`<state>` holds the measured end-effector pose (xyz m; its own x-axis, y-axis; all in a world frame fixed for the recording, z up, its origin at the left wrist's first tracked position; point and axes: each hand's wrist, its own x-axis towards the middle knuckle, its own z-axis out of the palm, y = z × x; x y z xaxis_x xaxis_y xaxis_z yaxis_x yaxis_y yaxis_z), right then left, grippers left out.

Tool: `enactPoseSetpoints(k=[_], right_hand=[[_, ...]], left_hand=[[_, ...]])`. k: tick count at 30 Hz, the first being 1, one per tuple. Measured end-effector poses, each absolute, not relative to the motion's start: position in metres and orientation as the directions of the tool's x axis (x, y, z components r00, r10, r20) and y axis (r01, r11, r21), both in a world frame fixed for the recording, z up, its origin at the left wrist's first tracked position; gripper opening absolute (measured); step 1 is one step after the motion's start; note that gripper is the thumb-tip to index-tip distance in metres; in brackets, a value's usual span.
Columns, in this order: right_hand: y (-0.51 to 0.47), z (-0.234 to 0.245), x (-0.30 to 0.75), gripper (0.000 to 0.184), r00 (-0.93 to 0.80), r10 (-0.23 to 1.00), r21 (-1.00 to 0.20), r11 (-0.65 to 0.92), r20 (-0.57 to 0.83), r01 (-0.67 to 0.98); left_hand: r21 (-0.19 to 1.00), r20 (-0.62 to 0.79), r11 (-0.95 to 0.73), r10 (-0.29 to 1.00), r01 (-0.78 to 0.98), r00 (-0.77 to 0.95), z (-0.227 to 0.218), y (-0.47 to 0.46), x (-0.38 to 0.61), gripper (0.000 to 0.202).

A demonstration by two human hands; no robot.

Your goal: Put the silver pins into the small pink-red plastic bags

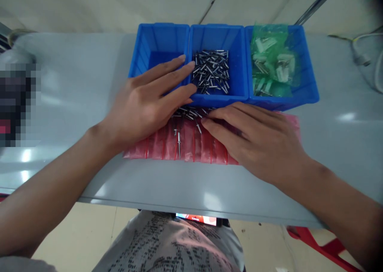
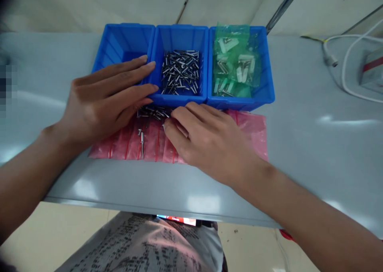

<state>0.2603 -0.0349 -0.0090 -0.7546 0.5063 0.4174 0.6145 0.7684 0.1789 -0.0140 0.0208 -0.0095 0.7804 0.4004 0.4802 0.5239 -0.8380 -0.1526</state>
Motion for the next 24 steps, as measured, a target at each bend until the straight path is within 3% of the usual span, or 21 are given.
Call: enactPoseSetpoints(k=[6, 13, 15, 19, 21, 24], right_hand=[[-0.037, -0.016, 0.259, 0.028, -0.707, 0.557, 0.063, 0.765, 0.436, 0.641], [-0.04, -0.01, 0.255, 0.017, -0.571, 0.588, -0.062, 0.726, 0.573, 0.685], [-0.04, -0.003, 0.256, 0.016, -0.502, 0.596, -0.16, 0.729, 0.627, 0.666], [-0.042, 0.011, 0.255, 0.023, -0.305, 0.751, -0.531, 0.64, 0.586, 0.556], [-0.042, 0.013, 0.254, 0.022, -0.244, 0.795, -0.637, 0.596, 0.556, 0.49], [-0.043, 0.009, 0.251, 0.018, -0.169, 0.806, -0.687, 0.576, 0.567, 0.444]], left_hand=[[-0.071, 0.467, -0.821, 0.474, 0.566, 0.746, -0.011, 0.019, -0.014, 0.038], [-0.129, 0.499, -0.815, 0.44, 0.565, 0.747, -0.005, 0.017, -0.012, 0.041], [-0.169, 0.547, -0.831, 0.369, 0.53, 0.752, -0.001, 0.017, -0.01, 0.041], [-0.319, 0.613, -0.858, 0.136, 0.401, 0.778, 0.003, 0.017, -0.006, 0.037], [-0.348, 0.616, -0.849, 0.113, 0.398, 0.78, 0.003, 0.016, -0.006, 0.025], [-0.327, 0.615, -0.835, 0.167, 0.442, 0.77, 0.003, 0.013, -0.009, 0.02]])
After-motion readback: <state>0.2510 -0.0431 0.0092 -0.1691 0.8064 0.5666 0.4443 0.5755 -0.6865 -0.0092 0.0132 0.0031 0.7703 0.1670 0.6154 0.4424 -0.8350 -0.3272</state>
